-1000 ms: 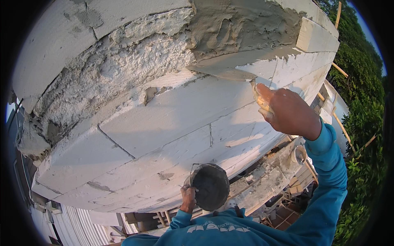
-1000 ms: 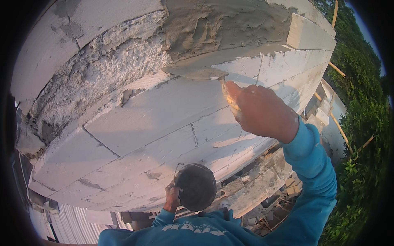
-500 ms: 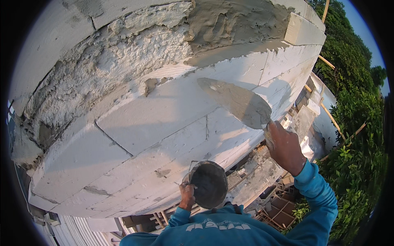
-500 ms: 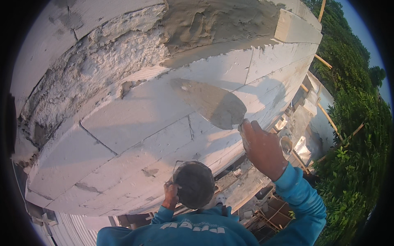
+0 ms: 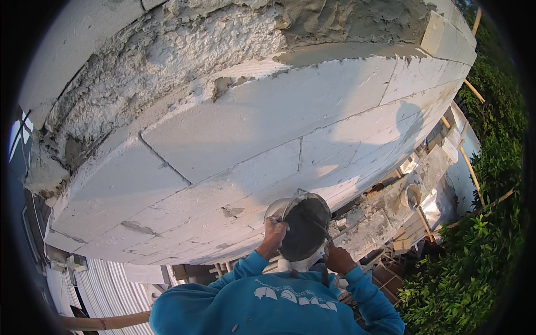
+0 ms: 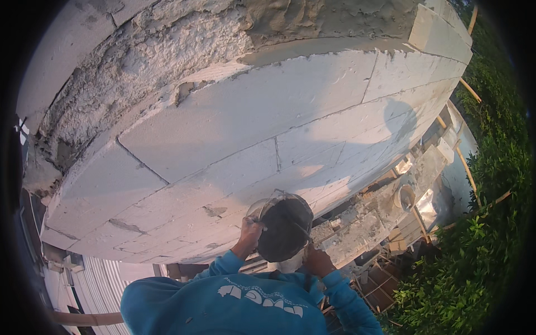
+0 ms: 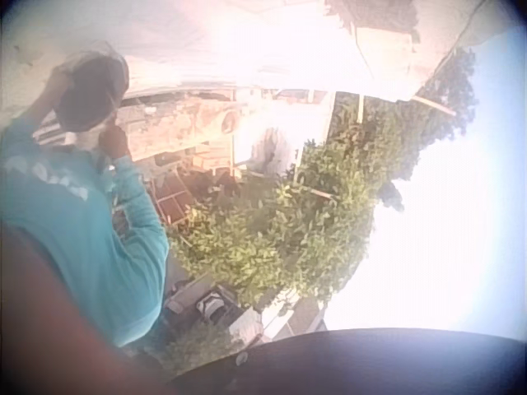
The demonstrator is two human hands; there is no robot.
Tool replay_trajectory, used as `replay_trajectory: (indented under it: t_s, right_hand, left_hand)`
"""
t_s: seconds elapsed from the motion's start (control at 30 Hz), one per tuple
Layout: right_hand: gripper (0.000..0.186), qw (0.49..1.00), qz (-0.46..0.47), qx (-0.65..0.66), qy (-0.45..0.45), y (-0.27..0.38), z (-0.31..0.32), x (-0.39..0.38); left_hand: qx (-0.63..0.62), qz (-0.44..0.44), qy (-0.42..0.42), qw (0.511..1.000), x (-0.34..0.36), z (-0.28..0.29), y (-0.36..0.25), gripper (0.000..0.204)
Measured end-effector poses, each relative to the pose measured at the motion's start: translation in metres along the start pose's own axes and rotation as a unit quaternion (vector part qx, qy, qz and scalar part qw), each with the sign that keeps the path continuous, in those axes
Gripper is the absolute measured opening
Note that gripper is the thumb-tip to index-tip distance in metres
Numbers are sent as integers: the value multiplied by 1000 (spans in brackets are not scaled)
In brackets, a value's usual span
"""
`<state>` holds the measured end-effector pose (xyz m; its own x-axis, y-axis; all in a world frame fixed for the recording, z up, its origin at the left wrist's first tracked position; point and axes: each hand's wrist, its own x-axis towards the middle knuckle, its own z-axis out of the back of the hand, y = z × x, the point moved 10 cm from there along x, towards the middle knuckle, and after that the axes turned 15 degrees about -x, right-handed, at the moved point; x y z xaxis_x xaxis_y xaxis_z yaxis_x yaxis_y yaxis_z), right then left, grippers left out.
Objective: The person scoops wet cement from a bucket with a trowel and applies it to a curved exterior wall, smoothing the surface in repeated strokes. The person works on a section of the wall, spreading and leveling the cement to cover the underlying blocks.
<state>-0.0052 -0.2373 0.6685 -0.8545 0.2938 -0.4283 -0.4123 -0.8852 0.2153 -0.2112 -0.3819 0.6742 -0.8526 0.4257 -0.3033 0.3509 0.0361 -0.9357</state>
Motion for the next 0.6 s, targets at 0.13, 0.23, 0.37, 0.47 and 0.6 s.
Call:
replay_trajectory:
  t_s: [0.13,0.23,0.37,0.47,0.6]
  right_hand:
    - [64,988,65,120,74,-1,-30,18]
    - [62,958,151,204,135,3,-14,11]
    - [53,870,106,377,298,-13,-6,-4]
    - [44,800,80,526,277,-38,0,-11]
    - [40,754,57,606,246,-61,6,-19]
  left_hand:
    - [3,-32,-17,999,13,-20,14,17]
    - [88,-22,-28,995,9,-29,-2,21]
    - [-65,-43,-9,997,10,-43,-10,16]
    - [43,-152,59,986,1,-68,-63,14]
    - [-166,-21,41,985,17,-77,-27,15]
